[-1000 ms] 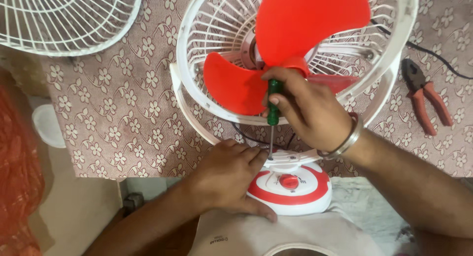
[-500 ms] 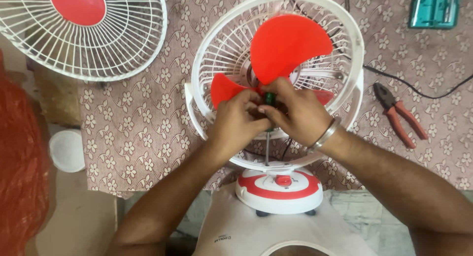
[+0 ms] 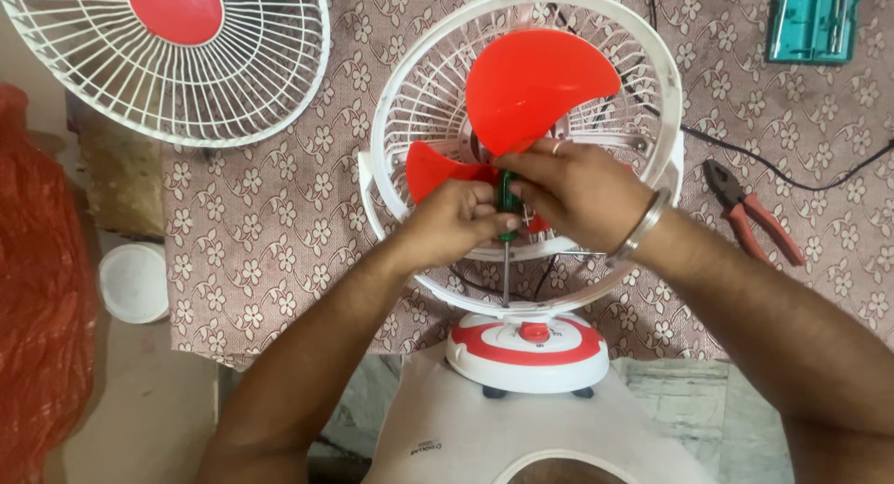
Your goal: The person assembles a small table fan by attaching the front grille to the base and securing the red fan blades with a screwdriver. They tighten screws on the base and the blade hub to complete the assembly.
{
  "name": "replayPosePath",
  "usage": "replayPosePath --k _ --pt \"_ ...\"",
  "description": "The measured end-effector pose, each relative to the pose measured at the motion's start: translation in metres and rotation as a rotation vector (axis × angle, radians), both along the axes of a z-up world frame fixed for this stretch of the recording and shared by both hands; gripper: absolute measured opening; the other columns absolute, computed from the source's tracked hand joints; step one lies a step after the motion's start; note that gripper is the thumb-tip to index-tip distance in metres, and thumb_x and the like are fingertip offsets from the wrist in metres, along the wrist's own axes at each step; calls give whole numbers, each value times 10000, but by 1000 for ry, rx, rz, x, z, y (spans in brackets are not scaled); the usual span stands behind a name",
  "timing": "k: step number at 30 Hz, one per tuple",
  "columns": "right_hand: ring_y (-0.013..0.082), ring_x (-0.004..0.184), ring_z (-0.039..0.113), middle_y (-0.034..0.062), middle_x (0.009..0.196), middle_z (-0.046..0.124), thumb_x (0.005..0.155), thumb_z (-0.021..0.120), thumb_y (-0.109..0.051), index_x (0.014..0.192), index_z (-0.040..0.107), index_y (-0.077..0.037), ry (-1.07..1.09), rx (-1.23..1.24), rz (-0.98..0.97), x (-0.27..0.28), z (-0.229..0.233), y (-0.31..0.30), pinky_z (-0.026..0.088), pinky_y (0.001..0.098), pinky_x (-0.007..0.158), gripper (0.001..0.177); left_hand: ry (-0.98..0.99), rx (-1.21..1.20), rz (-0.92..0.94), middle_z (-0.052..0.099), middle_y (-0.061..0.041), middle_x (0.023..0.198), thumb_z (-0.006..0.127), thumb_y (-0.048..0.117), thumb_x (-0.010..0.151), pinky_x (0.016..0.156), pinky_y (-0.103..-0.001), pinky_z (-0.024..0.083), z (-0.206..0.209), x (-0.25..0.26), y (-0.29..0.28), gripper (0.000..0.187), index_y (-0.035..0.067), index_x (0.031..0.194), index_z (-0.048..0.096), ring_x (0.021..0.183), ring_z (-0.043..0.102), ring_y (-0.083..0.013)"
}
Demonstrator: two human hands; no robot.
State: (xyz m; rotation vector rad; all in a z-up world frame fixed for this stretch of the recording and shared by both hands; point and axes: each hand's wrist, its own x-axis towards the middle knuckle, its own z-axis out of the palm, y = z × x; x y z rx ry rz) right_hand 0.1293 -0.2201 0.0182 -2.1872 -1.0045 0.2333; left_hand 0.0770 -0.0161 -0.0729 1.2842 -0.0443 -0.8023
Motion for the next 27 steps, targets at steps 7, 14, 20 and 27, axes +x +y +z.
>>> replayPosePath --k 7,14,20,27 --pt "300 738 752 141 857 756 936 694 -144 1184 728 -100 159 -88 -23 10 0 -4 576 408 658 254 131 -85 -131 757 -153 1116 624 111 1000 989 -389 621 -9 9 9 262 -41 1211 607 1079 748 -243" --pt "302 739 751 149 864 752 935 698 -152 1147 734 -93 154 -44 -27 6 -6 -4 582 404 662 223 111 -162 -192 748 -134 1153 626 125 1005 1013 -384 606 -4 14 4 293 -31 1252 607 1100 738 -228" --pt "329 690 722 152 783 730 927 687 -158 1087 740 -82 143 -113 -63 3 -5 -7 560 444 634 185 -126 345 -150 776 -100 883 786 340 876 709 -299 587 35 13 -1 377 -12 1002 733 800 728 -146" --pt "356 678 699 152 757 713 933 663 -161 1028 738 -73 88 -99 -51 -1 -3 -7 544 469 631 150 -414 627 -62 693 -63 619 820 379 806 530 -316 519 56 11 -19 392 -6 819 748 540 675 -110"
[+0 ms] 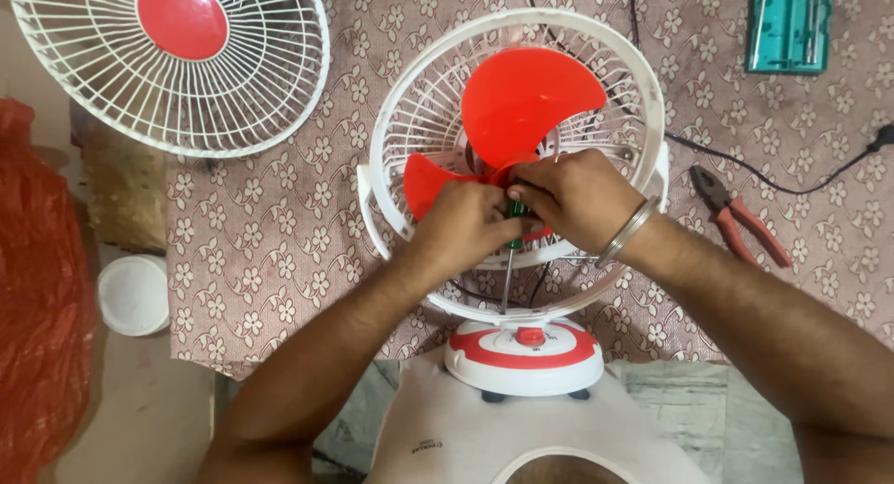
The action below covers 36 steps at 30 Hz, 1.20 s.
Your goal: The person assembles a small table fan by attaching the front grille to the base and securing the red fan blades with a screwdriver. They tighten screws on the base and the blade hub to complete the assembly.
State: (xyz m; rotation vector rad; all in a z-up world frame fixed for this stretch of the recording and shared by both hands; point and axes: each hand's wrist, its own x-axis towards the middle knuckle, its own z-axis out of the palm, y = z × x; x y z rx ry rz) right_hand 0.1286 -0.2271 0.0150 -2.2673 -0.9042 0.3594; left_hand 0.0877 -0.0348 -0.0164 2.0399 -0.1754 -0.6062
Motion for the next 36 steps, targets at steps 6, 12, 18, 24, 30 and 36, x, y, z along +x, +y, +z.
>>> replayPosePath --k 6,12,18,24,30,36 --pt "359 639 691 164 692 690 954 651 -170 1022 738 -77 44 -63 -66 -5 4 1 537 471 606 145 212 -241 -87 733 -31 705 719 223 913 577 -267 527 -17 1 7 219 6 930 742 630 667 -60" --pt "356 660 698 174 740 707 927 663 -135 1126 744 -80 10 3 -32 -6 1 -5 545 458 608 222 546 -558 -55 754 -68 1005 601 133 999 823 -281 616 -49 -8 8 229 -34 1152 633 909 749 -133" --pt "293 752 756 153 907 764 926 702 -156 1191 720 -59 65 64 -65 -6 -4 1 581 396 661 282 651 -646 -88 734 -136 1123 571 151 1028 942 -373 626 -64 -4 18 293 -38 1251 592 1031 753 -235" --pt "278 712 751 146 880 759 948 688 -170 1180 723 -74 119 25 -127 -10 -2 0 581 387 647 254 671 -651 -96 761 -99 1091 592 193 1014 921 -334 638 -51 -2 15 299 -4 1238 615 1014 766 -195" --pt "351 718 702 179 824 719 954 682 -184 1129 715 -51 36 -33 -120 -13 -1 -3 536 447 630 223 257 -71 -103 738 -107 728 764 327 929 615 -329 556 -17 -3 9 348 -20 897 747 687 725 -195" --pt "345 646 693 175 739 699 960 688 -174 1100 722 -42 -20 -40 -114 -15 -1 -5 524 443 582 195 344 -192 -43 747 -44 712 697 339 954 576 -289 560 -25 -12 -3 343 12 878 766 642 713 -125"
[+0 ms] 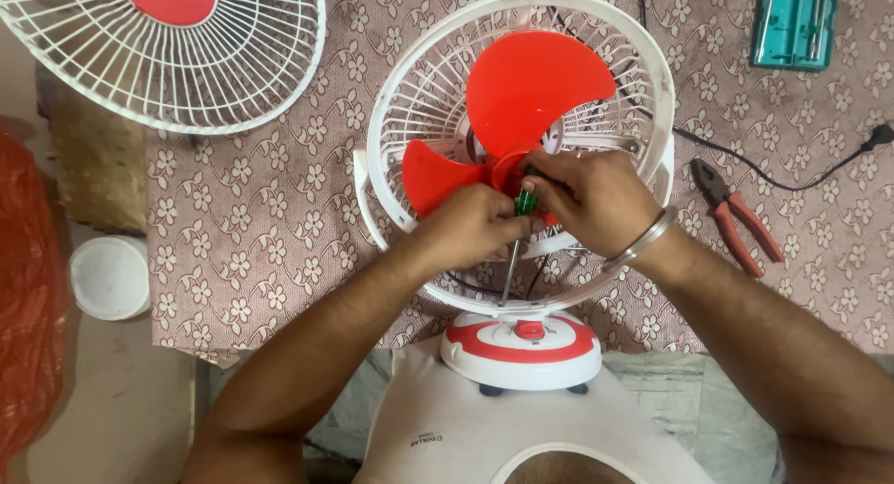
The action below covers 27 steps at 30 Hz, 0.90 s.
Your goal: The person assembles a small table fan by attaching the front grille to the base and securing the red fan blades with a screwdriver. They tighten screws on the base and the blade hub to complete the assembly.
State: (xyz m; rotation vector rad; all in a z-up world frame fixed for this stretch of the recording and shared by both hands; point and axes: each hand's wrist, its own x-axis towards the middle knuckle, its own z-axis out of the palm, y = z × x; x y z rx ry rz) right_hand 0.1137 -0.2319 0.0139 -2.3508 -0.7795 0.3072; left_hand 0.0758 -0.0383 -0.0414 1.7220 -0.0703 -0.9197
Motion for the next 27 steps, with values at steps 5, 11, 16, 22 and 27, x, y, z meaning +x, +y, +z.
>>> replayPosePath --k 5,11,16,22,27 --pt "323 595 692 179 716 698 939 726 -175 1053 748 -19 -22 12 -53 -4 3 -3 531 414 549 194 314 -306 39 782 -42 1009 640 395 971 792 -322 588 -29 -4 -5 386 43 1109 716 907 750 -118" --pt "301 590 709 178 737 714 934 745 -192 1030 761 -8 -4 -19 -136 -9 2 -2 557 392 556 208 387 -298 -55 752 -15 1150 560 490 983 968 -418 533 -45 -3 -3 495 85 1248 663 1104 689 -127" --pt "250 669 744 144 794 742 946 754 -196 1153 699 -23 66 19 -181 -13 -7 -2 582 369 608 276 258 -269 -71 782 -56 1049 568 525 986 887 -416 600 -31 0 0 535 32 1123 726 1011 736 -170" --pt "249 1009 747 127 1050 727 1044 634 -92 1343 512 9 370 586 -235 -40 -21 -11 626 352 856 338 -27 246 -353 776 -197 918 522 490 1077 799 -400 594 29 -11 11 564 -27 1043 745 848 770 -263" --pt "227 972 751 112 1104 671 1112 499 -68 1393 483 -41 100 874 -104 -61 -19 -45 664 336 891 283 -336 317 -589 736 -177 1018 623 485 905 815 -479 543 59 -27 30 506 81 1209 658 934 715 -352"
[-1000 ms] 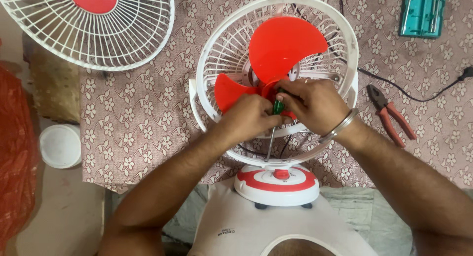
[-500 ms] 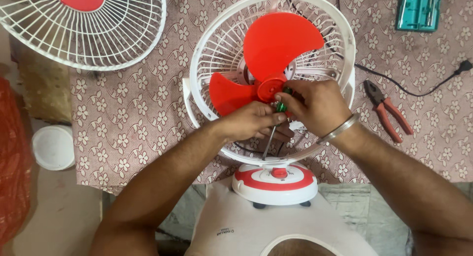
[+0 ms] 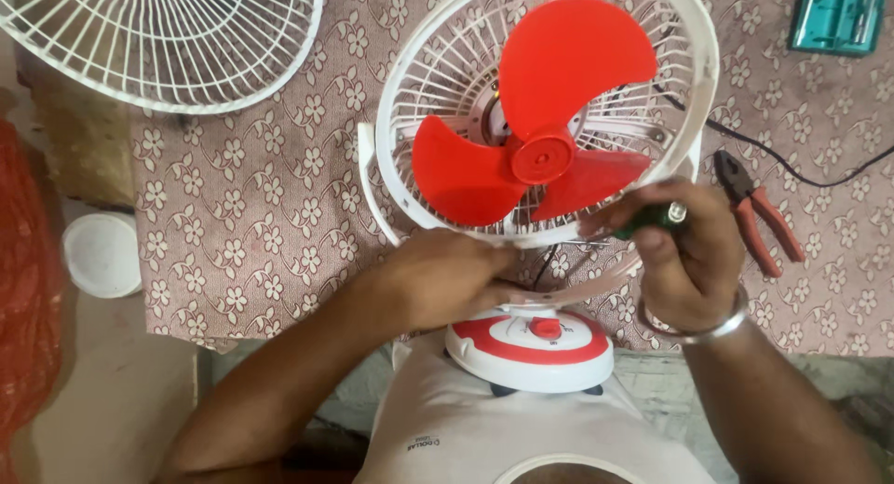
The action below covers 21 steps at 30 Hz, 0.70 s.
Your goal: The person assembles a small table fan by attaching the front grille to the base and securing the red fan blades with a screwdriver. They tighten screws on the base and the blade hub to complete the assembly.
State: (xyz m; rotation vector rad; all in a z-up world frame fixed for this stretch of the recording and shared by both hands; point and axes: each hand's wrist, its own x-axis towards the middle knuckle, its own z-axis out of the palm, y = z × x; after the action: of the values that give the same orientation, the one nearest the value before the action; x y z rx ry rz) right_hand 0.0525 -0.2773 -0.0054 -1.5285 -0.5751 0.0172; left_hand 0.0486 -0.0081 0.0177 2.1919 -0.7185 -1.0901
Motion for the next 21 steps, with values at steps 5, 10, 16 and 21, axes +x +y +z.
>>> replayPosePath --k 5,10,16,21 --pt "156 799 696 72 928 666 1021 593 -31 1321 561 -13 -15 -302 43 -2 -5 -7 566 288 716 303 -280 -122 -100 716 -241 948 694 522 882 794 -501 533 -4 -20 8 662 -74 1165 638 898 698 -398" --pt "208 803 690 115 914 679 869 715 -53 1214 642 5 -95 -576 84 6 1 -2 543 334 714 357 -239 -35 -65 720 -114 872 617 286 964 784 -472 557 -17 -25 18 271 49 1067 697 848 703 -328" --pt "278 848 649 110 948 672 746 769 -8 1156 680 -25 -255 -697 217 18 -7 8 546 396 751 419 -123 -85 -103 705 -146 836 712 289 819 720 -459 564 -33 -17 15 316 22 987 706 821 694 -333" --pt "296 888 644 102 990 679 708 817 -47 1132 681 -46 -278 -763 225 12 -12 11 552 405 769 445 -503 -386 -15 706 -119 925 711 275 896 713 -389 564 -40 -30 27 287 20 1029 715 886 714 -269"
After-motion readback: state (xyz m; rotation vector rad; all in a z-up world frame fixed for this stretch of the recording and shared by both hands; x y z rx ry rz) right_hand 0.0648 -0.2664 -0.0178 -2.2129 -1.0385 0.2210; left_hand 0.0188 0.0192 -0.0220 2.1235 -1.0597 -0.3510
